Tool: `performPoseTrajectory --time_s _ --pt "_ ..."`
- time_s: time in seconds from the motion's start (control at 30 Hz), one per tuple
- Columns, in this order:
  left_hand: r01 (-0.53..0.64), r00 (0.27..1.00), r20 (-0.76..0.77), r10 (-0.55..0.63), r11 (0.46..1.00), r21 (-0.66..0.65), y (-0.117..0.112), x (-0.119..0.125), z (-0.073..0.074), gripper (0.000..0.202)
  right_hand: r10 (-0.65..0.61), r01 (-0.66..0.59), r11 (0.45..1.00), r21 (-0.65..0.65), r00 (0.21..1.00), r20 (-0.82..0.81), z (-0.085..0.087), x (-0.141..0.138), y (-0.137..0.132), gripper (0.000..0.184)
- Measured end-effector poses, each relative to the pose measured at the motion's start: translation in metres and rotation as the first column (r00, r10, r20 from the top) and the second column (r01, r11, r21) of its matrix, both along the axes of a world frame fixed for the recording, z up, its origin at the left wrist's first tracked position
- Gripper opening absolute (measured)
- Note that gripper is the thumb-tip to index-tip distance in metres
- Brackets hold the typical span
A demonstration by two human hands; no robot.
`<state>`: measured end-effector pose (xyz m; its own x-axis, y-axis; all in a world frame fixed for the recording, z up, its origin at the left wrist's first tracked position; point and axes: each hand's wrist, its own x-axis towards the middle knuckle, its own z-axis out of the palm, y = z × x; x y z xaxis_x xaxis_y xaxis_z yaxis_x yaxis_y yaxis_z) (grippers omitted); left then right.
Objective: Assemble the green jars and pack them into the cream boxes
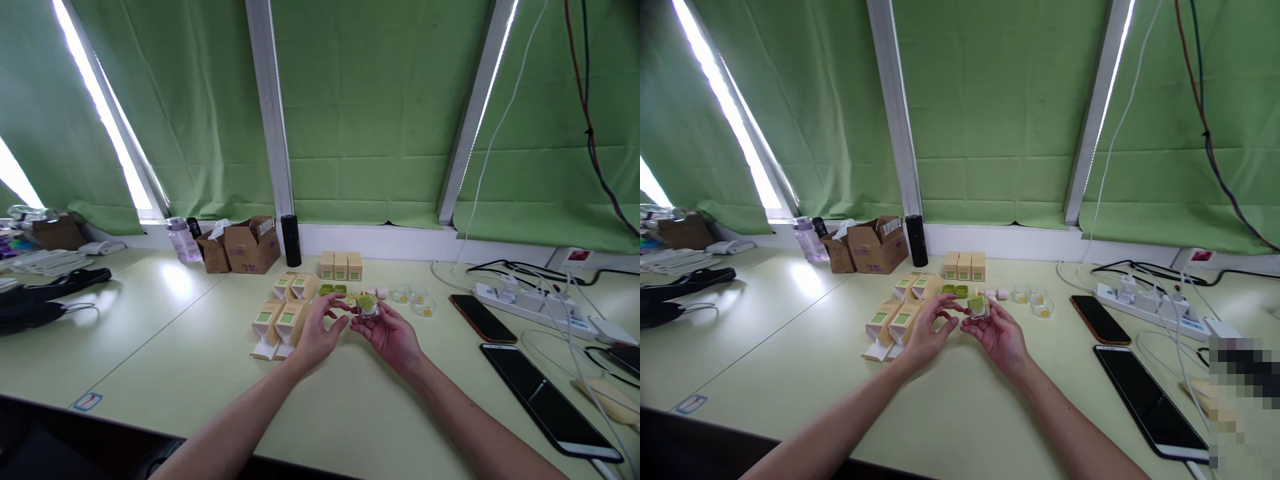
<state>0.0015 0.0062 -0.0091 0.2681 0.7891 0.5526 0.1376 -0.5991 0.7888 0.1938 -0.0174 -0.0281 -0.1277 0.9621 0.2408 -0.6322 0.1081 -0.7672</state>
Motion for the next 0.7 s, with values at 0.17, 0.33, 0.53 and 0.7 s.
performPoseTrajectory --time_s 0.17,0.33,0.53,0.7 --pt "0.006 1.000 -0.018 -0.006 1.000 -0.012 -0.0003 -0.0011 -0.0001 0.035 -0.032 0.031 0.999 -0.040 0.999 -0.022 0.0052 -0.0021 -0.0029 0.042" --pt "0.021 1.000 -0.019 -0.022 0.999 -0.037 0.0016 -0.0022 -0.0028 0.037 -0.086 0.086 0.996 -0.020 0.996 0.033 0.0088 -0.0016 -0.0078 0.054" --pt "0.043 0.998 -0.042 -0.045 0.999 -0.029 0.0030 -0.0029 -0.0063 0.051 -0.207 0.206 0.978 0.021 0.969 0.136 0.0062 -0.0034 -0.0072 0.067" --pt "0.053 0.996 -0.064 -0.057 0.996 -0.065 0.0024 -0.0019 -0.0072 0.059 -0.294 0.286 0.956 0.066 0.933 0.209 0.0050 -0.0044 -0.0043 0.076"
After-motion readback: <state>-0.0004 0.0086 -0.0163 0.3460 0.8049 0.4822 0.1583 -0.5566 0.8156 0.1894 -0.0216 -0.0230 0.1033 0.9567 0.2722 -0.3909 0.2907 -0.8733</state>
